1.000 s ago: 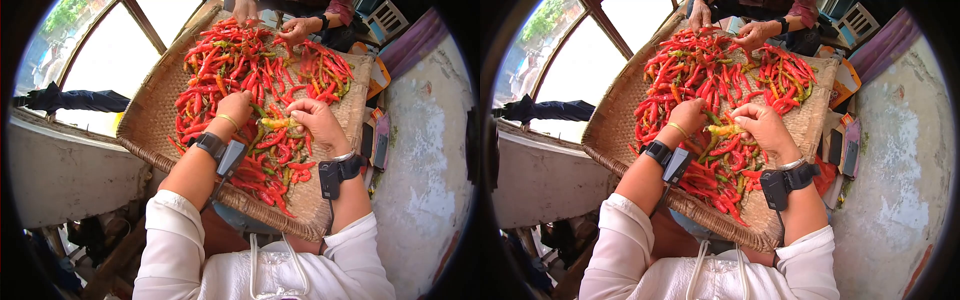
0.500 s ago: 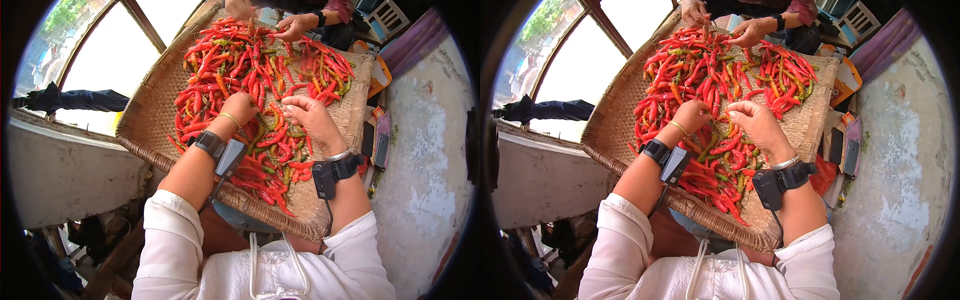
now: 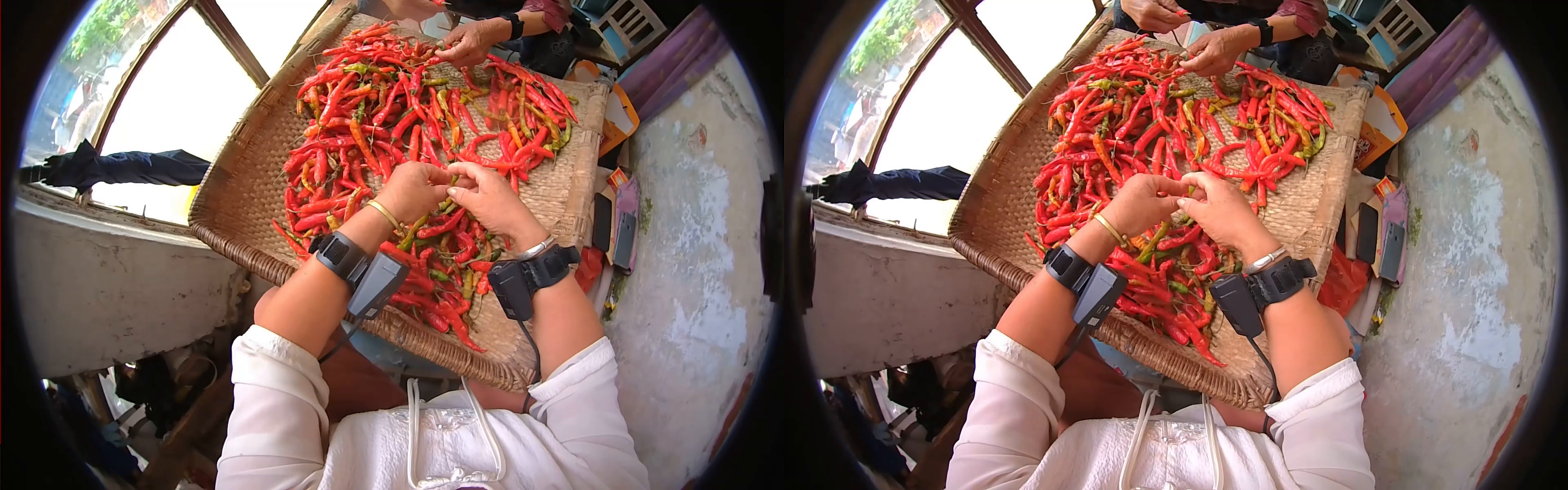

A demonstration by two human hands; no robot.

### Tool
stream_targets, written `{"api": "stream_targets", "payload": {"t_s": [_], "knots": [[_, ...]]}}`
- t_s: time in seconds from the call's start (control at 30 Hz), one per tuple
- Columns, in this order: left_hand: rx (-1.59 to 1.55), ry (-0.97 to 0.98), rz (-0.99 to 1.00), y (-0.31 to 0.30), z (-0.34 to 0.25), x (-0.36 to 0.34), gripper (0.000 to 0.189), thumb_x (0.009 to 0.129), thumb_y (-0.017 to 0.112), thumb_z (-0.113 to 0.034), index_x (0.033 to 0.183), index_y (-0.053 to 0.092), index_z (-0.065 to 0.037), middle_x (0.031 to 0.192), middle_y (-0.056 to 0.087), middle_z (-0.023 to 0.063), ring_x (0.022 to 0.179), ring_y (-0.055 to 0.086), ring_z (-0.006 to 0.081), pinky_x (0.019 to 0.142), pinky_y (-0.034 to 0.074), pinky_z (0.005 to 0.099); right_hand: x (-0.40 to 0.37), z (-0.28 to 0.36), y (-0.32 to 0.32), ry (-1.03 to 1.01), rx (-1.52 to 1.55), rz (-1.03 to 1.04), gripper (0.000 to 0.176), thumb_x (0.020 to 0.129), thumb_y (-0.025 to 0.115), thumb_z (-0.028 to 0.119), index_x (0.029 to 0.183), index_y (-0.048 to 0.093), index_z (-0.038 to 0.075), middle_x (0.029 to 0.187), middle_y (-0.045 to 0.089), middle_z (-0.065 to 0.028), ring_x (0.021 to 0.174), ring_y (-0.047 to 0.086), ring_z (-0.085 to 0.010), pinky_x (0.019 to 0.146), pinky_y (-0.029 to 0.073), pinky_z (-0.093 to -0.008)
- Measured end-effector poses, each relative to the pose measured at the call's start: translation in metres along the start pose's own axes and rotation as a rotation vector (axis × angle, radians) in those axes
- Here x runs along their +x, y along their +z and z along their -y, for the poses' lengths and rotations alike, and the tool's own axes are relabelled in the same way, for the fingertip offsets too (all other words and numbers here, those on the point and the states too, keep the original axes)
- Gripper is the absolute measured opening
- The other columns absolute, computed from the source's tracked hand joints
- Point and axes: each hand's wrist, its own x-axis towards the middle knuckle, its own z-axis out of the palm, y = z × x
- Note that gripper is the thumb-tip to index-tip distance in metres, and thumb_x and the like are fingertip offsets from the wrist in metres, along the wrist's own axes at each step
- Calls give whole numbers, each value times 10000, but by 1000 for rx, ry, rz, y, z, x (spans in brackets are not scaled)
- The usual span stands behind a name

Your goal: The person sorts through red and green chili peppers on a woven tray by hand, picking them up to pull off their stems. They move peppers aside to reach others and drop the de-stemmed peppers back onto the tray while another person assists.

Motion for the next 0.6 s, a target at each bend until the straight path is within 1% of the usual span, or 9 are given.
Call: {"api": "stream_targets", "payload": {"t_s": [0.03, 0.07, 0.13, 0.17, 0.27, 0.3, 0.4, 0.47, 0.6], "knots": [[-71, -52, 10, 4, 4, -2, 246, 750, 621, -173, 945, 648, -25, 755, 646, 138, 709, 634, 185, 648, 497, 323, -1, 1, 1, 0, -50, 79, 378, 768, 611, 208, 1095, 546, 29, 873, 617, -131, 818, 601, -222, 735, 468, -321], [-71, -52, 11, 4, 8, -3, 246, 750, 621, -173, 945, 648, -25, 755, 646, 138, 709, 634, 185, 648, 497, 323, -2, 0, 1, 0, -49, 78, 378, 768, 611, 208, 1095, 546, 29, 873, 617, -131, 818, 601, -222, 735, 468, -321], [531, 191, -73, 1, 12, -6, 215, 752, 581, -187, 890, 645, -35, 803, 638, 150, 785, 628, 259, 686, 495, 368, -5, 0, 2, -76, -476, 103, 393, 756, 625, 180, 1119, 530, 60, 936, 603, -131, 813, 583, -250, 738, 455, -319], [697, 143, -79, 0, 11, -8, 195, 749, 544, -190, 848, 633, -48, 891, 614, 153, 853, 599, 313, 732, 486, 406, -6, -7, 3, -98, -525, 99, 415, 722, 633, 208, 1106, 543, 81, 979, 577, -159, 911, 546, -322, 797, 437, -377], [841, 16, -1, -1, 8, -9, 245, 740, 576, -184, 953, 623, -72, 1037, 572, 131, 884, 578, 301, 754, 468, 421, -9, -12, 8, -138, -693, 250, 401, 731, 625, 217, 1102, 550, 85, 981, 550, -156, 967, 518, -312, 817, 427, -395], [841, 16, -1, 0, 10, -8, 245, 740, 576, -184, 953, 623, -72, 1037, 572, 131, 884, 578, 301, 754, 468, 421, -10, -9, 10, -84, -754, 275, 389, 734, 625, 225, 1095, 557, 97, 972, 526, -148, 998, 496, -301, 828, 421, -391], [835, 75, 71, 5, 14, -5, 328, 740, 574, -168, 1058, 570, -88, 1095, 540, 123, 857, 588, 296, 741, 478, 411, -10, -13, 11, -107, -822, 255, 382, 732, 632, 221, 1087, 562, 100, 953, 529, -143, 983, 504, -304, 829, 422, -395], [864, 206, -154, 11, 13, -4, 405, 745, 550, -117, 1146, 503, -99, 1068, 537, 114, 806, 603, 287, 691, 492, 397, -8, -11, 10, -80, -829, 270, 359, 733, 630, 215, 1065, 567, 95, 954, 530, -141, 983, 504, -303, 830, 422, -396], [989, 293, -89, 11, 18, 5, 457, 756, 520, -77, 1205, 443, -102, 1056, 530, 117, 758, 612, 277, 642, 499, 389, -8, -11, 15, -84, -891, 284, 277, 730, 626, 199, 974, 586, 76, 961, 534, -131, 980, 508, -305, 825, 425, -402]]}}
